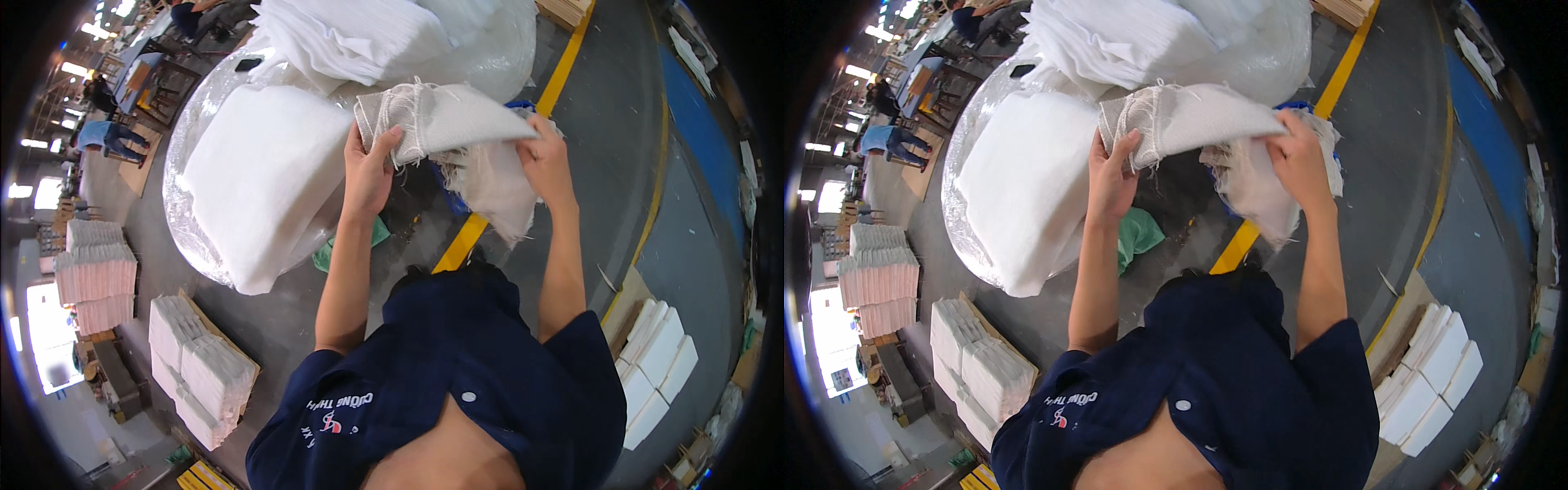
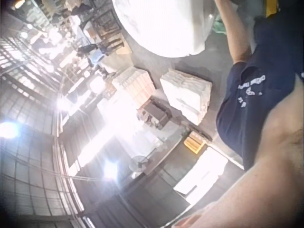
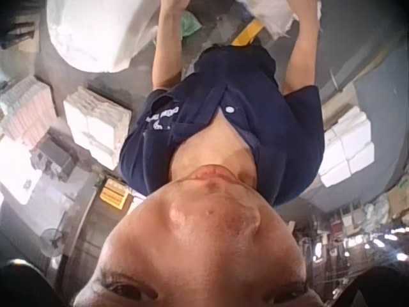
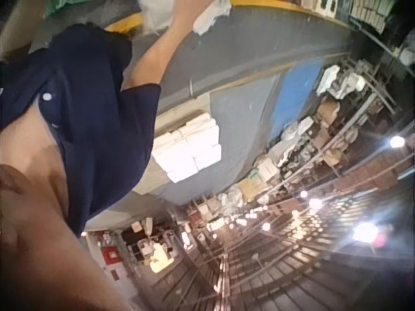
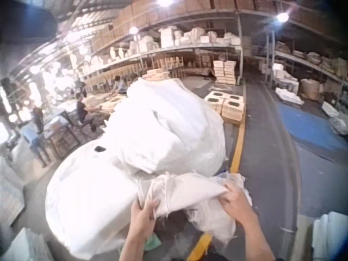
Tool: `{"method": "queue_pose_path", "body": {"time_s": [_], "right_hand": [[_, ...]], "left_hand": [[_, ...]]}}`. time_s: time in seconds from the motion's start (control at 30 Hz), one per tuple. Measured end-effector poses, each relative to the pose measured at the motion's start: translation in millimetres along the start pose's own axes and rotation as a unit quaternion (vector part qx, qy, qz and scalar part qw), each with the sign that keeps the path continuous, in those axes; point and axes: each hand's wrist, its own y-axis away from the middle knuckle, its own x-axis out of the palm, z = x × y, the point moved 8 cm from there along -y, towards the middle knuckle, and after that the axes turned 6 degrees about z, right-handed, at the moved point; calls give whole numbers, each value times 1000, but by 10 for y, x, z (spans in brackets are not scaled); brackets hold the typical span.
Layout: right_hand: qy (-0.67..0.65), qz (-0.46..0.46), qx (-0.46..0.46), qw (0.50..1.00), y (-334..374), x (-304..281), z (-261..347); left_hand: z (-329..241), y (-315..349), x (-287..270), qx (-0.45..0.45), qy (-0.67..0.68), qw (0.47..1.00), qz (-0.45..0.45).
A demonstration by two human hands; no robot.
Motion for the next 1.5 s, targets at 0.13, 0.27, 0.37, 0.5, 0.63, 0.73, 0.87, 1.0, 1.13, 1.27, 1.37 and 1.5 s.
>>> {"method": "queue_pose_path", "body": {"time_s": [0.13,0.27,0.37,0.5,0.63,0.73,0.87,1.0,1.13,1.27,1.37,1.5], "right_hand": [[-190,396,53,897,470,418,-125],[-339,252,79,903,312,-89,-324],[-289,108,-53,950,-32,-278,-70],[-421,194,6,886,-155,291,-30],[-346,98,-44,932,-336,393,31],[-397,23,-153,905,-549,322,352],[-364,300,-138,871,-515,624,842],[-102,248,-246,931,-670,612,888],[-34,-28,-273,961,-912,106,973],[-20,-104,-277,955,-952,-238,946],[-51,-101,-294,949,-953,-466,1044],[12,-98,-350,931,-923,-730,1269]], "left_hand": [[-49,-140,326,8,-33,998,43],[354,-149,794,-68,-113,983,131],[542,-90,1083,-98,-174,960,196],[518,-74,845,-114,-169,969,136],[53,74,393,-41,-78,993,-80],[-234,308,72,46,-52,985,-158],[-612,664,-305,149,-107,956,-228],[-635,832,-312,153,-134,947,-247],[-599,972,-156,180,-306,899,-257],[-707,1037,439,322,-625,642,-305],[-533,666,492,283,-694,622,-227],[97,85,7,199,-633,731,-157]]}}
